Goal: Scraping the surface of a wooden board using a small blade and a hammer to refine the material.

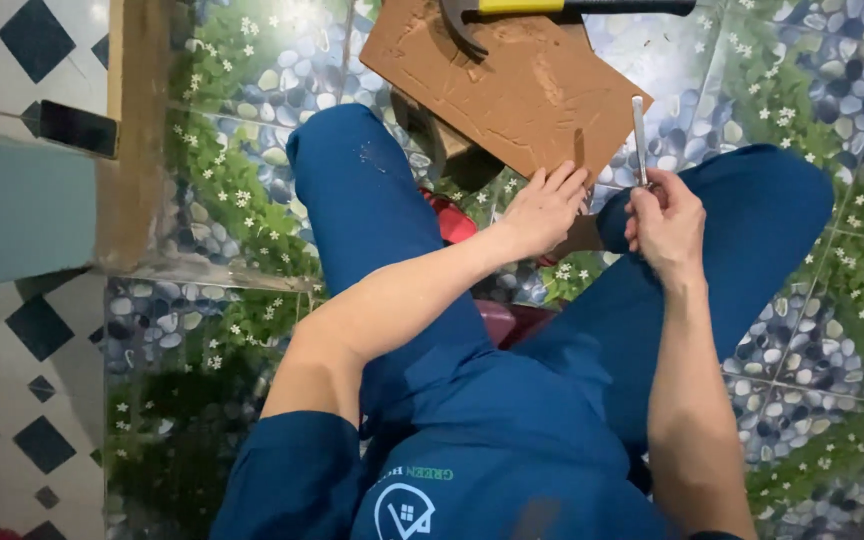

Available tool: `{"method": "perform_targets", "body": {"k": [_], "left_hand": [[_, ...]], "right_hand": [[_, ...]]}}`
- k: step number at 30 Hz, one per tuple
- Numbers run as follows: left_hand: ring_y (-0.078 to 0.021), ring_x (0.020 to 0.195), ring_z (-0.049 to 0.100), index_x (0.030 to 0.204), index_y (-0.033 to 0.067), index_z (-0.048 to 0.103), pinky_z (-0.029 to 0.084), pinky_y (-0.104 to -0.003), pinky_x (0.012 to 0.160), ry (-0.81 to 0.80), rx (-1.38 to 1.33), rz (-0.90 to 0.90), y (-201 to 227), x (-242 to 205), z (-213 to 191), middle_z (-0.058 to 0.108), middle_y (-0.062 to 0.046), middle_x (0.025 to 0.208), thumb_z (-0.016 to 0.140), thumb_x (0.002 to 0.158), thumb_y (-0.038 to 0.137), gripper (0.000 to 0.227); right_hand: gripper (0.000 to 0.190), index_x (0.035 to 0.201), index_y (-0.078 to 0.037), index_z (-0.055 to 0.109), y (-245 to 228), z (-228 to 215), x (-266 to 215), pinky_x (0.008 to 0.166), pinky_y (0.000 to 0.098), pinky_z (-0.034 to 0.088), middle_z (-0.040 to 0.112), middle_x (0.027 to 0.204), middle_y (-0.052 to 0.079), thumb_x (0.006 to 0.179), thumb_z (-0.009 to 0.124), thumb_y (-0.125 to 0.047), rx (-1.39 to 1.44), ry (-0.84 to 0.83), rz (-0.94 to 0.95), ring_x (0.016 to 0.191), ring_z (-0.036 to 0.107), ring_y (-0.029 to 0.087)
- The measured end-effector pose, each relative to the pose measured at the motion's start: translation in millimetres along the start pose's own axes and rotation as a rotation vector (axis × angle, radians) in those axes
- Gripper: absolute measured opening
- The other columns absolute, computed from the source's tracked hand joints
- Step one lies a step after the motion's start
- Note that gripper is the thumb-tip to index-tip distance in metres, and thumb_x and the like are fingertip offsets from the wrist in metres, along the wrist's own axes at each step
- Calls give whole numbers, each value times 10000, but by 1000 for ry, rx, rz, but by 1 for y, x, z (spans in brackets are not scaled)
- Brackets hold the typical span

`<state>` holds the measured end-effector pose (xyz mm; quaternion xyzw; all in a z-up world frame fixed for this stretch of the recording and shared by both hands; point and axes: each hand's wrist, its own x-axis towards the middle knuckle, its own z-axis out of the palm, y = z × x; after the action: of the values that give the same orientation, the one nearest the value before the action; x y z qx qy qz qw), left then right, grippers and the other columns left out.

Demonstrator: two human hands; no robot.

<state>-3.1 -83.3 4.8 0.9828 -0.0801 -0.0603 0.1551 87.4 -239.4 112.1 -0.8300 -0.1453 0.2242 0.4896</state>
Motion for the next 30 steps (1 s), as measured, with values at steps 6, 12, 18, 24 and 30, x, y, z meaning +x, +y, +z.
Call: {"method": "perform_targets", "body": {"k": [6, 12, 18, 24, 30], "left_hand": [[-375, 1469, 348, 1414, -8, 567, 353, -526, 1110, 70, 26, -1, 6, -8, 5, 415, -190, 1555, 892, 765, 265, 776], [-408, 1534, 268, 1459, 28, 559, 296, -594, 1141, -80, 83, -201, 62, -42, -3, 244, -234, 1670, 576, 1033, 184, 454], [-430, 1527, 234, 1409, 113, 618, 298, -660, 1088, -402, 38, -122, 85, -66, 50, 293, -235, 1648, 829, 839, 472, 706], [-505, 1394, 414, 1218, 41, 721, 387, -654, 950, -507, 81, -52, 81, -55, 72, 444, -287, 1528, 765, 888, 144, 349], [-428, 1094, 600, 1056, 89, 794, 460, -596, 839, -507, 15, -15, 74, -50, 71, 620, -254, 1249, 709, 904, 163, 189]], "right_hand": [[318, 1310, 102, 618, 4, 2, 0, 328, 327, 471, 658, 800, 196, 1024, 554, -21, -7, -13, 5, 453, 612, 224], [311, 1280, 104, 630, 5, -1, 4, 339, 325, 444, 630, 684, 157, 1016, 561, -43, -39, -41, -77, 435, 599, 223], [297, 1282, 110, 640, 13, -2, 3, 372, 327, 460, 632, 677, 155, 1029, 573, -31, -81, -79, -123, 443, 600, 225], [339, 1296, 189, 612, 43, -6, 11, 410, 342, 493, 684, 868, 290, 1012, 558, 14, -60, -41, -209, 535, 646, 250], [315, 1253, 162, 630, 53, -7, 15, 445, 442, 513, 705, 932, 336, 993, 570, -5, -156, -14, -226, 559, 678, 333]]}}
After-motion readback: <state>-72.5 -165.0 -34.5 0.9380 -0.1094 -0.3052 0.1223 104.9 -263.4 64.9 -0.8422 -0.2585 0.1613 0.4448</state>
